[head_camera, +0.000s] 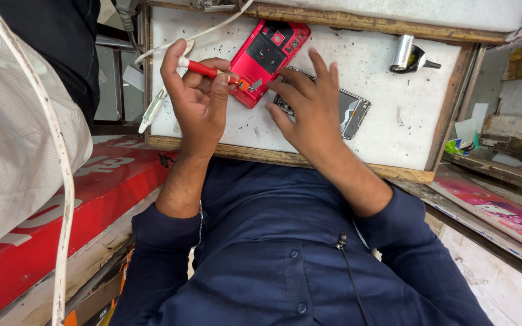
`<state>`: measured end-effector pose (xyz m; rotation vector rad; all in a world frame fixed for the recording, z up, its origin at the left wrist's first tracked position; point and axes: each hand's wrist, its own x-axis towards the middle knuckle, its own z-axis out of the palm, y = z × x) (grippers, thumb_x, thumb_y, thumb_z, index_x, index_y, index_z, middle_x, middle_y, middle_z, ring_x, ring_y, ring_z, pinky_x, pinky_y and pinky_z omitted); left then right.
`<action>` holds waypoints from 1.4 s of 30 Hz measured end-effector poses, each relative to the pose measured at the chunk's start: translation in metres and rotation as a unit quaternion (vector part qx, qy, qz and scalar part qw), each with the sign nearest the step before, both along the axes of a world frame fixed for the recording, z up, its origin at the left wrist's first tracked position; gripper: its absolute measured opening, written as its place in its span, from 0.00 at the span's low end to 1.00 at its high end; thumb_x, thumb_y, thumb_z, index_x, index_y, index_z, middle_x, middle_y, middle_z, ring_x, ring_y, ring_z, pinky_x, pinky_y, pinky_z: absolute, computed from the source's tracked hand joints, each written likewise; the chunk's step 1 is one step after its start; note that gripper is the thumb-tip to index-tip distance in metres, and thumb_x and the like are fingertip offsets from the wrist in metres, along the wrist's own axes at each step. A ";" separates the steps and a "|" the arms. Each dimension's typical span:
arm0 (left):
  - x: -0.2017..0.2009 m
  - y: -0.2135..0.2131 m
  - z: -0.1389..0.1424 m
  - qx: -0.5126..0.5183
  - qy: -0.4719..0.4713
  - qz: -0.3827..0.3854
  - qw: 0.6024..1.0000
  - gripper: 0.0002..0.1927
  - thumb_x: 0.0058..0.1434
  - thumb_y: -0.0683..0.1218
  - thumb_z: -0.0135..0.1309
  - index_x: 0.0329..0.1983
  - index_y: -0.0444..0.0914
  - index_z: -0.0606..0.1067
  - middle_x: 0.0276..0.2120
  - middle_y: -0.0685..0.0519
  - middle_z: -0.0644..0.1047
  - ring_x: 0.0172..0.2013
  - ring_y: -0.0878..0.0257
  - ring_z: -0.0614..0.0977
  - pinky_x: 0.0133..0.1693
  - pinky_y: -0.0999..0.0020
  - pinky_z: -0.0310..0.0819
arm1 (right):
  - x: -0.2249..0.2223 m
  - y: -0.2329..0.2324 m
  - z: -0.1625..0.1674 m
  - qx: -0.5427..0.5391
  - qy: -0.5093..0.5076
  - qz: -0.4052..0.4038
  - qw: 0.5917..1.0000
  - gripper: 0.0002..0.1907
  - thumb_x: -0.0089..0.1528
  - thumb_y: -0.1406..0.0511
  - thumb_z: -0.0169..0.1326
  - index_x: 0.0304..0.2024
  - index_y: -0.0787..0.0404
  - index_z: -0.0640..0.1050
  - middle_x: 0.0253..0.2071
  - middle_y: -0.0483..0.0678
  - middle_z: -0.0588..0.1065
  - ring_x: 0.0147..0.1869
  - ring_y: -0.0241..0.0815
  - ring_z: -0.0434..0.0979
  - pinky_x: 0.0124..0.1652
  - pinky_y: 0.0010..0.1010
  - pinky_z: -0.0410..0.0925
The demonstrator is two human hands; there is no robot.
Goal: The person works on a disassembled smartphone, using a screwdriver to remove and reinsert screws on the motherboard. They also handle the battery and other internal components, adjusting their positions on the workbench.
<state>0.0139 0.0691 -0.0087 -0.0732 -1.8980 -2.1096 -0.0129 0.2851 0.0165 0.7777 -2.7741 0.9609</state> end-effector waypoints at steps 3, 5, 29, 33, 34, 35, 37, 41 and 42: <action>0.000 -0.001 0.004 0.023 -0.008 -0.002 1.000 0.32 0.81 0.36 0.51 0.75 0.41 0.45 0.53 0.39 0.78 0.49 0.62 0.83 0.56 0.69 0.80 | -0.013 -0.016 0.002 -0.020 -0.016 0.018 1.000 0.17 0.58 0.61 0.69 0.49 0.54 0.85 0.62 0.49 0.75 0.78 0.66 0.52 0.69 0.74 0.44; 0.001 -0.002 0.006 0.024 -0.009 0.000 1.000 0.32 0.81 0.36 0.51 0.75 0.42 0.45 0.53 0.39 0.78 0.49 0.62 0.83 0.55 0.69 0.79 | -0.018 -0.024 0.003 -0.023 -0.027 0.019 0.999 0.11 0.59 0.60 0.69 0.43 0.53 0.86 0.61 0.47 0.76 0.78 0.64 0.52 0.70 0.74 0.44; 0.005 -0.008 0.003 0.070 -0.001 0.021 0.997 0.32 0.81 0.39 0.52 0.76 0.43 0.46 0.53 0.38 0.77 0.49 0.58 0.84 0.55 0.65 0.80 | -0.019 -0.036 -0.001 -0.012 -0.028 0.014 0.999 0.14 0.61 0.59 0.67 0.48 0.53 0.86 0.64 0.48 0.75 0.80 0.64 0.48 0.69 0.76 0.39; 0.006 -0.007 0.003 0.091 0.003 0.013 0.996 0.33 0.80 0.39 0.52 0.76 0.44 0.45 0.54 0.37 0.76 0.49 0.58 0.83 0.56 0.65 0.80 | -0.018 -0.033 0.000 -0.055 -0.054 0.030 0.997 0.15 0.60 0.58 0.69 0.48 0.53 0.85 0.65 0.49 0.73 0.81 0.64 0.44 0.70 0.76 0.38; 0.007 -0.007 0.003 0.091 0.000 0.014 0.996 0.33 0.80 0.39 0.51 0.76 0.44 0.45 0.54 0.37 0.77 0.49 0.58 0.83 0.56 0.65 0.80 | -0.019 -0.032 0.000 -0.060 -0.056 0.032 0.996 0.13 0.60 0.59 0.69 0.47 0.52 0.86 0.65 0.47 0.74 0.81 0.63 0.44 0.71 0.76 0.37; 0.007 -0.006 0.003 0.092 -0.003 0.014 0.996 0.32 0.80 0.39 0.51 0.76 0.44 0.45 0.54 0.37 0.77 0.49 0.57 0.83 0.56 0.65 0.80 | -0.019 -0.032 0.000 -0.064 -0.057 0.033 0.996 0.12 0.60 0.59 0.70 0.45 0.51 0.86 0.64 0.46 0.74 0.81 0.63 0.44 0.71 0.76 0.36; 0.007 -0.005 0.003 0.091 -0.006 0.012 0.996 0.32 0.80 0.39 0.51 0.76 0.44 0.45 0.54 0.37 0.77 0.49 0.58 0.84 0.56 0.65 0.80 | -0.021 -0.030 -0.002 -0.068 -0.056 0.034 0.996 0.09 0.61 0.60 0.70 0.43 0.50 0.87 0.64 0.44 0.75 0.82 0.61 0.44 0.72 0.75 0.36; 0.009 -0.003 0.003 0.062 -0.006 0.012 0.998 0.32 0.80 0.38 0.50 0.75 0.43 0.45 0.54 0.37 0.77 0.49 0.58 0.84 0.54 0.66 0.79 | -0.021 -0.029 -0.006 -0.068 -0.055 0.033 0.996 0.06 0.60 0.62 0.70 0.41 0.49 0.87 0.63 0.41 0.76 0.82 0.59 0.45 0.73 0.73 0.35; 0.011 -0.002 0.004 0.051 -0.005 0.014 0.999 0.31 0.80 0.38 0.50 0.75 0.43 0.45 0.55 0.37 0.77 0.49 0.59 0.84 0.54 0.67 0.79 | -0.021 -0.029 -0.006 -0.067 -0.057 0.031 0.996 0.06 0.60 0.62 0.70 0.40 0.49 0.87 0.62 0.41 0.76 0.82 0.59 0.46 0.73 0.73 0.35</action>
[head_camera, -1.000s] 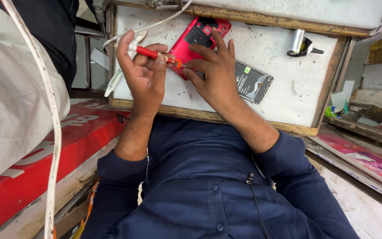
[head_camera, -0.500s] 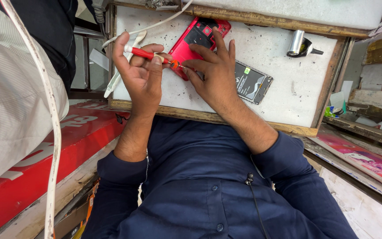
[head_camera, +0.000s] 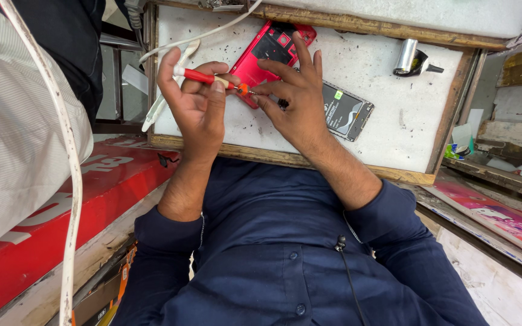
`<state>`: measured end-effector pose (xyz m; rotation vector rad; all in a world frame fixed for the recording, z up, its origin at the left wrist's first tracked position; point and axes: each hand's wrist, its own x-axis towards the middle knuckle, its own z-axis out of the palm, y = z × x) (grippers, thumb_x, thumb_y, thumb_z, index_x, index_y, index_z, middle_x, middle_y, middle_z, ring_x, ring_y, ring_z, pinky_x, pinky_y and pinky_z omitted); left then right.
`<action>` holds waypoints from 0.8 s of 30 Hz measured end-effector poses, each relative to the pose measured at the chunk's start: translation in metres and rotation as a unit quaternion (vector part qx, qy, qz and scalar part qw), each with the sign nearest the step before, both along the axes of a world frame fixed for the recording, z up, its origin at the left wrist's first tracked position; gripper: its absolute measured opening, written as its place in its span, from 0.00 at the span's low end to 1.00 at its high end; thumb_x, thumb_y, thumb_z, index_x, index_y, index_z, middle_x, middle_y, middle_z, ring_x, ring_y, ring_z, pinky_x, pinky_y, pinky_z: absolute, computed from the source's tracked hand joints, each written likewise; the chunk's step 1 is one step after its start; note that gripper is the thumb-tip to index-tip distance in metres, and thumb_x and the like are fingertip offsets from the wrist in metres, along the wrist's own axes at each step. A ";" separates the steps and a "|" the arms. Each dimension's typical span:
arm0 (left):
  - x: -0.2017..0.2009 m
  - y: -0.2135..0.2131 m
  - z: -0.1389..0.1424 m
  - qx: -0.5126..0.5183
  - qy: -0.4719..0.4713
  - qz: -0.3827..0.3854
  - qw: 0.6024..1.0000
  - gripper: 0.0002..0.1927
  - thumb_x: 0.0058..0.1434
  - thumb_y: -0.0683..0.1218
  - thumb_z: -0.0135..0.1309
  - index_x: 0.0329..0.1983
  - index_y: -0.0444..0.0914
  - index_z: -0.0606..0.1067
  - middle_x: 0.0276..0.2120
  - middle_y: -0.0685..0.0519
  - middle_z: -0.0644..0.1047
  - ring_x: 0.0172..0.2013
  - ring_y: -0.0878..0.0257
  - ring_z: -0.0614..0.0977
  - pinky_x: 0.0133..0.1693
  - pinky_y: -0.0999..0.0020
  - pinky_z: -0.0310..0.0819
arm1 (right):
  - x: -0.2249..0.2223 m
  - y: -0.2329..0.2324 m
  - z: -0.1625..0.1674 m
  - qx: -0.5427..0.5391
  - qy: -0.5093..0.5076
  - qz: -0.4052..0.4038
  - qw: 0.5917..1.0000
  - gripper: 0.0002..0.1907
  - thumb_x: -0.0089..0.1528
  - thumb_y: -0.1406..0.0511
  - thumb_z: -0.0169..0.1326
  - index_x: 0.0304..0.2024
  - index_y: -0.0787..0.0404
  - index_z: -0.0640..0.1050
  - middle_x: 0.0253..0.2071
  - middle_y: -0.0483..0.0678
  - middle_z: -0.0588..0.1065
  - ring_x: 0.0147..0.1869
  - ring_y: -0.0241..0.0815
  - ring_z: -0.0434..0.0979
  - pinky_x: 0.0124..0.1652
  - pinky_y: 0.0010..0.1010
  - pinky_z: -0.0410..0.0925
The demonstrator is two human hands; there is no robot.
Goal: The person works on a disassembled smartphone, using a screwdriver to remove and reinsert screws on the motherboard. They also handle the battery and other internal components, adjusting their positions on the workbench.
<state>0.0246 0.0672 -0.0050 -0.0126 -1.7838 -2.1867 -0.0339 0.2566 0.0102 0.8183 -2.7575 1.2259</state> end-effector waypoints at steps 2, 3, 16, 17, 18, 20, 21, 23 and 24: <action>0.002 0.003 0.000 -0.020 0.021 -0.002 1.000 0.31 0.81 0.37 0.49 0.75 0.44 0.45 0.55 0.38 0.77 0.50 0.59 0.84 0.55 0.67 0.79 | 0.001 0.000 -0.001 0.001 0.001 -0.005 1.000 0.06 0.59 0.62 0.71 0.38 0.50 0.87 0.62 0.41 0.76 0.82 0.58 0.46 0.73 0.72 0.35; 0.003 0.004 0.000 -0.030 0.031 -0.003 0.999 0.31 0.81 0.36 0.48 0.75 0.44 0.45 0.55 0.38 0.77 0.50 0.60 0.84 0.56 0.67 0.80 | 0.001 0.000 -0.001 0.002 0.001 -0.007 1.000 0.06 0.59 0.62 0.71 0.37 0.50 0.86 0.62 0.40 0.77 0.82 0.58 0.46 0.74 0.72 0.35; 0.008 0.008 0.001 -0.139 0.078 -0.012 0.987 0.31 0.79 0.33 0.47 0.76 0.42 0.47 0.54 0.39 0.77 0.50 0.58 0.84 0.55 0.65 0.83 | 0.003 0.003 -0.004 0.026 0.023 -0.011 0.999 0.08 0.56 0.61 0.74 0.32 0.52 0.85 0.61 0.40 0.77 0.82 0.58 0.47 0.74 0.71 0.34; 0.007 0.009 0.000 -0.155 0.083 -0.010 0.984 0.32 0.78 0.33 0.48 0.76 0.42 0.47 0.54 0.39 0.77 0.50 0.58 0.84 0.54 0.66 0.83 | 0.003 0.003 -0.004 0.027 0.025 -0.013 0.999 0.08 0.56 0.62 0.74 0.32 0.52 0.85 0.62 0.40 0.77 0.82 0.58 0.47 0.74 0.71 0.34; 0.006 0.009 0.000 -0.171 0.089 -0.008 0.981 0.32 0.78 0.33 0.48 0.75 0.41 0.47 0.53 0.39 0.77 0.49 0.57 0.84 0.53 0.66 0.84 | 0.003 0.003 -0.005 0.029 0.027 -0.014 0.999 0.08 0.56 0.62 0.74 0.33 0.52 0.85 0.62 0.40 0.76 0.82 0.58 0.48 0.74 0.71 0.35; 0.005 0.011 0.000 -0.180 0.104 -0.010 0.978 0.32 0.78 0.33 0.48 0.75 0.42 0.47 0.53 0.39 0.77 0.50 0.58 0.84 0.53 0.66 0.84 | 0.003 0.004 -0.005 0.031 0.042 -0.014 0.999 0.08 0.57 0.61 0.74 0.34 0.51 0.85 0.61 0.40 0.76 0.82 0.58 0.48 0.74 0.71 0.35; 0.004 0.012 0.001 -0.184 0.111 -0.011 0.976 0.32 0.78 0.32 0.48 0.75 0.42 0.47 0.53 0.40 0.77 0.50 0.58 0.84 0.53 0.66 0.85 | 0.003 0.004 -0.005 0.032 0.049 -0.014 0.998 0.08 0.57 0.61 0.74 0.34 0.51 0.85 0.61 0.40 0.76 0.81 0.59 0.48 0.74 0.71 0.35; 0.004 0.013 0.003 -0.205 0.120 -0.003 0.971 0.31 0.77 0.32 0.49 0.75 0.41 0.49 0.54 0.40 0.77 0.49 0.57 0.85 0.52 0.66 0.85 | 0.004 0.005 -0.005 0.036 0.057 -0.012 0.998 0.09 0.56 0.62 0.74 0.33 0.52 0.85 0.61 0.40 0.76 0.81 0.59 0.49 0.74 0.72 0.36; 0.003 0.014 0.004 -0.215 0.124 0.002 0.969 0.31 0.77 0.32 0.50 0.74 0.41 0.49 0.55 0.41 0.77 0.49 0.57 0.85 0.51 0.66 0.86 | 0.005 0.006 -0.005 0.038 0.060 -0.011 0.997 0.09 0.56 0.62 0.74 0.33 0.53 0.84 0.60 0.40 0.76 0.81 0.59 0.49 0.73 0.72 0.37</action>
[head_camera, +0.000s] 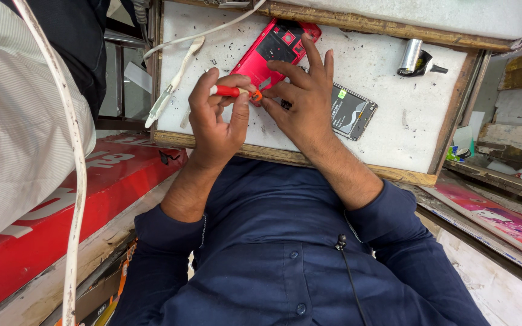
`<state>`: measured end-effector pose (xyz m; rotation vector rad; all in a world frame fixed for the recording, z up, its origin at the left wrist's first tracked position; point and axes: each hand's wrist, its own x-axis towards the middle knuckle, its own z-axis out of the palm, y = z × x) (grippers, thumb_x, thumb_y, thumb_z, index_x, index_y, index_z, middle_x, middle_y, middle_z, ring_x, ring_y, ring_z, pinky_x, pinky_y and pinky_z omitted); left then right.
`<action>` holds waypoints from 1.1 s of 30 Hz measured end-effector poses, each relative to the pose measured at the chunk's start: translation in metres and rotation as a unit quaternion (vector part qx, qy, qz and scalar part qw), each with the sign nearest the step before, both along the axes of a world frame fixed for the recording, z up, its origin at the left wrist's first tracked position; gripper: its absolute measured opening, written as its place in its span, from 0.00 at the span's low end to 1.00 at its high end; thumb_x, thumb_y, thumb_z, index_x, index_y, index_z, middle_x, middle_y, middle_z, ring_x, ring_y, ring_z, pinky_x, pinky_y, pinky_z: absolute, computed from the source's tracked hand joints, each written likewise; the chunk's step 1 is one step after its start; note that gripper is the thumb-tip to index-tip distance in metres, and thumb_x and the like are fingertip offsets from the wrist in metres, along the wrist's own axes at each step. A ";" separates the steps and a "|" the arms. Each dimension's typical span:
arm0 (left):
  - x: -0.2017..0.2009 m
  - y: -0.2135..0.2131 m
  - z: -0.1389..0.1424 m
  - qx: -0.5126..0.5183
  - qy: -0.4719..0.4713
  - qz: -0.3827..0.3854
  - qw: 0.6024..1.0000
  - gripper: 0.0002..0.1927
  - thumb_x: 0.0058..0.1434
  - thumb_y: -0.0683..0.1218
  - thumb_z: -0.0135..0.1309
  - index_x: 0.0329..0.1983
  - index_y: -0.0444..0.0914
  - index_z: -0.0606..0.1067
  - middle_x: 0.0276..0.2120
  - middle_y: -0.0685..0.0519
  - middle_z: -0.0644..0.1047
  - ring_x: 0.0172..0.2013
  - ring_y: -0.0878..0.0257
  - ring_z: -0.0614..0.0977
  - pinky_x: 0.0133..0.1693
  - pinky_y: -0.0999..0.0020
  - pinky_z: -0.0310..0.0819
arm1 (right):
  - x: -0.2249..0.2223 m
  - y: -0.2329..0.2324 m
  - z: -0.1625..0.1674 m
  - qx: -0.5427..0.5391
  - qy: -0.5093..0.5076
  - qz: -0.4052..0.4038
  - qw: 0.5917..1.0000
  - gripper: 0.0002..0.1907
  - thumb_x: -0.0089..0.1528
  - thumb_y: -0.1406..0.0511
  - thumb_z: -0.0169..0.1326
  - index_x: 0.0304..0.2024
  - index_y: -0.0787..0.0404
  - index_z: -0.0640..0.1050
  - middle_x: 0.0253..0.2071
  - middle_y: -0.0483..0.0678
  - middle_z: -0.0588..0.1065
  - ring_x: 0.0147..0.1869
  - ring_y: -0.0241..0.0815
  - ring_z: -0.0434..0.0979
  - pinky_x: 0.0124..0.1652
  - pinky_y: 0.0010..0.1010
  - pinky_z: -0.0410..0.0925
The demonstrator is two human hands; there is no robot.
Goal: The person works on a disassembled smartphone, using a screwdriver to remove and reinsert screws on the motherboard. They also handle the battery and other internal components, adjusting their positions on the workbench.
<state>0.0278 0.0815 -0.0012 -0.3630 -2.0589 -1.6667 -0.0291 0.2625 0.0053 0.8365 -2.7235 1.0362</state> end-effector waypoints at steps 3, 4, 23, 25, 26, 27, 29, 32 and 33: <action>0.000 0.000 0.005 -0.052 0.019 0.017 0.998 0.31 0.75 0.33 0.53 0.73 0.39 0.52 0.52 0.41 0.78 0.47 0.56 0.86 0.48 0.67 0.87 | 0.003 0.000 0.002 0.003 0.020 -0.004 1.000 0.09 0.57 0.62 0.74 0.33 0.53 0.84 0.61 0.40 0.76 0.81 0.59 0.50 0.74 0.72 0.38; -0.001 0.001 0.006 -0.065 0.024 0.018 0.997 0.31 0.75 0.33 0.53 0.73 0.39 0.52 0.51 0.42 0.79 0.47 0.57 0.86 0.48 0.67 0.87 | 0.004 0.001 0.003 0.003 0.029 -0.006 1.000 0.09 0.57 0.62 0.74 0.34 0.53 0.84 0.61 0.40 0.76 0.81 0.59 0.50 0.74 0.72 0.38; -0.008 0.037 -0.009 -0.120 0.079 0.007 0.990 0.37 0.67 0.33 0.63 0.71 0.40 0.55 0.41 0.46 0.80 0.40 0.56 0.86 0.44 0.63 0.84 | 0.041 0.113 0.001 -0.167 -0.007 -0.187 0.968 0.03 0.70 0.72 0.57 0.44 0.62 0.82 0.49 0.50 0.82 0.76 0.56 0.69 0.74 0.49 0.60; -0.011 0.040 -0.009 -0.118 0.083 -0.002 0.990 0.37 0.67 0.33 0.63 0.70 0.39 0.56 0.41 0.46 0.80 0.39 0.56 0.86 0.43 0.63 0.84 | 0.040 0.113 -0.004 -0.180 -0.005 -0.177 0.968 0.03 0.69 0.71 0.57 0.44 0.63 0.82 0.48 0.51 0.82 0.76 0.56 0.69 0.73 0.48 0.61; -0.012 0.041 -0.008 -0.120 0.085 -0.006 0.989 0.36 0.67 0.33 0.63 0.70 0.39 0.56 0.41 0.46 0.80 0.40 0.56 0.86 0.44 0.63 0.84 | 0.040 0.112 -0.005 -0.187 -0.005 -0.171 0.967 0.03 0.69 0.71 0.58 0.44 0.63 0.82 0.48 0.51 0.82 0.75 0.56 0.68 0.73 0.47 0.61; -0.012 0.041 -0.007 -0.123 0.087 -0.007 0.989 0.36 0.67 0.33 0.63 0.70 0.39 0.56 0.42 0.46 0.80 0.40 0.56 0.86 0.44 0.63 0.84 | 0.039 0.112 -0.005 -0.187 -0.008 -0.172 0.967 0.03 0.70 0.71 0.57 0.44 0.63 0.81 0.48 0.51 0.82 0.76 0.56 0.68 0.73 0.47 0.61; -0.012 0.040 -0.007 -0.139 0.096 -0.007 0.986 0.36 0.66 0.33 0.63 0.69 0.39 0.55 0.43 0.44 0.80 0.40 0.54 0.86 0.44 0.63 0.84 | 0.039 0.113 -0.005 -0.186 -0.016 -0.171 0.967 0.03 0.70 0.71 0.57 0.44 0.63 0.81 0.48 0.51 0.82 0.76 0.56 0.68 0.73 0.47 0.60; -0.012 0.040 -0.007 -0.151 0.103 -0.001 0.983 0.36 0.66 0.32 0.62 0.69 0.39 0.55 0.43 0.44 0.80 0.42 0.53 0.86 0.44 0.62 0.85 | 0.038 0.114 -0.006 -0.187 -0.017 -0.169 0.968 0.03 0.71 0.71 0.57 0.44 0.63 0.81 0.47 0.51 0.82 0.76 0.56 0.68 0.74 0.48 0.61; -0.012 0.039 -0.007 -0.152 0.105 0.001 0.983 0.37 0.66 0.32 0.62 0.70 0.39 0.54 0.42 0.44 0.80 0.42 0.53 0.87 0.44 0.62 0.85 | 0.037 0.114 -0.006 -0.187 -0.019 -0.169 0.968 0.03 0.71 0.71 0.56 0.44 0.64 0.81 0.47 0.51 0.82 0.76 0.56 0.68 0.74 0.48 0.60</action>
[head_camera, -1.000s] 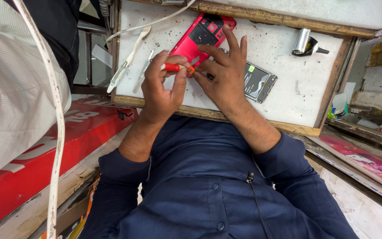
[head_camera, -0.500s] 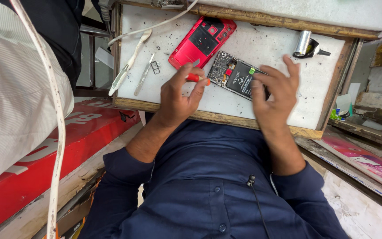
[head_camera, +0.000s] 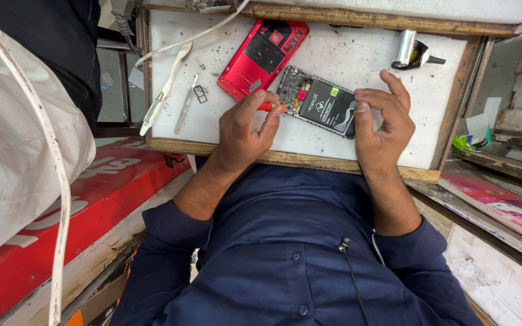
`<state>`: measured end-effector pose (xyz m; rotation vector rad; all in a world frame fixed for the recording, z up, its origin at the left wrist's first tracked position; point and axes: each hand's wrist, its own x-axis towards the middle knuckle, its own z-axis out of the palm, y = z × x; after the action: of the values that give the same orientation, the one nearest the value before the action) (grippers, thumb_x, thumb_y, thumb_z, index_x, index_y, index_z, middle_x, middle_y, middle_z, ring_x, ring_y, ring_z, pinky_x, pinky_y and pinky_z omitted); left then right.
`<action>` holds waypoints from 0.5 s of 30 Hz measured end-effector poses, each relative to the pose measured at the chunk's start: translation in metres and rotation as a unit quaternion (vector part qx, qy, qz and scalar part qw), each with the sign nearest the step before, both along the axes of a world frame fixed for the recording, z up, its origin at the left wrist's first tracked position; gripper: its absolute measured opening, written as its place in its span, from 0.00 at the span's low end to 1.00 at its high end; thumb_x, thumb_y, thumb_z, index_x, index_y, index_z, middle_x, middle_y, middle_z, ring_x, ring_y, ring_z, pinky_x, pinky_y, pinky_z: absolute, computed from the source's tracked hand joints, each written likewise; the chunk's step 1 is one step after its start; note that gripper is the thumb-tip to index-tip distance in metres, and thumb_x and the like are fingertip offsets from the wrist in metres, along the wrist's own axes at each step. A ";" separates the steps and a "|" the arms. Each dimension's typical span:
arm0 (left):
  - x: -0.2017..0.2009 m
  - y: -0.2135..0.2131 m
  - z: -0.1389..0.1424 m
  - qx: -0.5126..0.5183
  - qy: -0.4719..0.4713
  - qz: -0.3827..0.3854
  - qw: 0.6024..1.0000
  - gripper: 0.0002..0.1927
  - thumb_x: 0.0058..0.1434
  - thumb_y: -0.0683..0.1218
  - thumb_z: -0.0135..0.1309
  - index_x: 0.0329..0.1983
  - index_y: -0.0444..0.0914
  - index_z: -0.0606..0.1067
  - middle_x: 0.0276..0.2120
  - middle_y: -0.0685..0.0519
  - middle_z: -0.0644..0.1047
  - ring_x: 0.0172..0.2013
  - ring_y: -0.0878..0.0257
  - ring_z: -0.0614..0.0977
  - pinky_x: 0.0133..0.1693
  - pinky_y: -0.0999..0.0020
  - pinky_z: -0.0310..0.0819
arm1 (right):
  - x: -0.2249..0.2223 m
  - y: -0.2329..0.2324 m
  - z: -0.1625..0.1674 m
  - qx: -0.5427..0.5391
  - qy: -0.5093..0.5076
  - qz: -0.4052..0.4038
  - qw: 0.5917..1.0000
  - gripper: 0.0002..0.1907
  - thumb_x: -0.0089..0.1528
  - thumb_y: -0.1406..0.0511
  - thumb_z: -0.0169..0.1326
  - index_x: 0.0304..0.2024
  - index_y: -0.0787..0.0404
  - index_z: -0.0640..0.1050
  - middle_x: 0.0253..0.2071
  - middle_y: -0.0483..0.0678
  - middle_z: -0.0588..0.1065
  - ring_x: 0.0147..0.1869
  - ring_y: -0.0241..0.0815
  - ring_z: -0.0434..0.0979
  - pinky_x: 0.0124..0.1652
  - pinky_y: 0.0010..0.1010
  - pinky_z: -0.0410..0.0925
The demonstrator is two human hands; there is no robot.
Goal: The person works on a disassembled smartphone, using a screwdriver to remove and reinsert screws on the motherboard. They also handle the battery and other internal components, adjusting their positions on the workbench.
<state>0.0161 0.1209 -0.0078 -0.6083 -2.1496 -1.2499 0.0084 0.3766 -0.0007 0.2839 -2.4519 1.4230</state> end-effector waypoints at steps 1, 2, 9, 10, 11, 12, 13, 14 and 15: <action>0.000 0.000 0.000 -0.001 0.003 0.004 1.000 0.37 0.66 0.31 0.62 0.70 0.39 0.54 0.42 0.44 0.80 0.42 0.53 0.87 0.44 0.62 0.85 | 0.000 0.000 -0.001 -0.001 -0.001 0.000 1.000 0.03 0.71 0.71 0.56 0.44 0.64 0.81 0.47 0.51 0.82 0.76 0.56 0.68 0.74 0.48 0.60; 0.000 -0.001 0.000 -0.003 0.006 0.009 1.000 0.37 0.66 0.31 0.61 0.70 0.39 0.54 0.42 0.44 0.80 0.42 0.53 0.86 0.44 0.62 0.85 | 0.000 0.000 -0.001 -0.003 -0.001 0.001 1.000 0.03 0.71 0.71 0.56 0.44 0.64 0.81 0.47 0.51 0.82 0.76 0.56 0.68 0.74 0.49 0.60; -0.001 -0.001 0.000 -0.012 0.013 0.014 1.000 0.37 0.66 0.31 0.61 0.70 0.40 0.54 0.42 0.44 0.80 0.42 0.53 0.86 0.43 0.62 0.85 | -0.001 0.001 -0.003 -0.009 -0.007 -0.001 1.000 0.04 0.72 0.69 0.56 0.44 0.64 0.81 0.47 0.51 0.82 0.76 0.56 0.69 0.73 0.48 0.61; -0.001 -0.001 -0.001 -0.013 0.013 0.013 1.000 0.37 0.66 0.31 0.61 0.70 0.40 0.54 0.42 0.44 0.80 0.42 0.53 0.86 0.43 0.62 0.85 | -0.001 0.001 -0.003 -0.010 -0.007 0.000 1.000 0.04 0.72 0.69 0.56 0.44 0.64 0.81 0.47 0.51 0.82 0.75 0.56 0.69 0.73 0.48 0.61; -0.001 -0.001 -0.001 -0.014 0.012 0.011 1.000 0.37 0.67 0.31 0.61 0.70 0.40 0.53 0.42 0.44 0.80 0.42 0.53 0.86 0.44 0.62 0.85 | -0.001 0.001 -0.003 -0.010 -0.008 0.000 1.000 0.04 0.72 0.69 0.56 0.44 0.64 0.81 0.47 0.51 0.82 0.75 0.56 0.69 0.73 0.48 0.61; -0.001 -0.001 -0.002 -0.015 0.011 0.009 1.000 0.37 0.67 0.32 0.61 0.70 0.40 0.53 0.42 0.44 0.80 0.43 0.54 0.86 0.44 0.63 0.85 | -0.001 0.001 -0.003 -0.010 -0.008 0.000 1.000 0.04 0.72 0.69 0.56 0.44 0.64 0.81 0.47 0.51 0.82 0.75 0.56 0.69 0.73 0.48 0.61; -0.001 -0.001 -0.003 -0.016 0.011 0.008 1.000 0.37 0.67 0.32 0.62 0.70 0.40 0.53 0.42 0.44 0.80 0.43 0.54 0.86 0.44 0.62 0.85 | -0.001 0.001 -0.003 -0.010 -0.007 0.001 1.000 0.04 0.72 0.69 0.56 0.44 0.64 0.81 0.47 0.51 0.82 0.75 0.56 0.69 0.73 0.48 0.61; -0.001 -0.001 -0.003 -0.017 0.011 0.007 1.000 0.37 0.67 0.32 0.62 0.71 0.40 0.53 0.42 0.44 0.80 0.43 0.54 0.86 0.44 0.62 0.85 | -0.001 0.001 -0.003 -0.011 -0.007 0.001 1.000 0.04 0.72 0.69 0.56 0.44 0.64 0.80 0.47 0.51 0.82 0.75 0.56 0.69 0.73 0.48 0.61; -0.001 -0.001 -0.003 -0.018 0.011 0.005 1.000 0.37 0.67 0.32 0.62 0.71 0.40 0.53 0.43 0.44 0.80 0.43 0.54 0.86 0.45 0.62 0.85 | -0.001 0.001 -0.004 -0.011 -0.008 0.001 1.000 0.04 0.72 0.69 0.56 0.44 0.64 0.80 0.47 0.51 0.82 0.75 0.56 0.69 0.73 0.48 0.61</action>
<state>0.0156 0.1197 -0.0112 -0.6209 -2.1588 -1.1970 0.0071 0.3775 -0.0044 0.2722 -2.4478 1.4569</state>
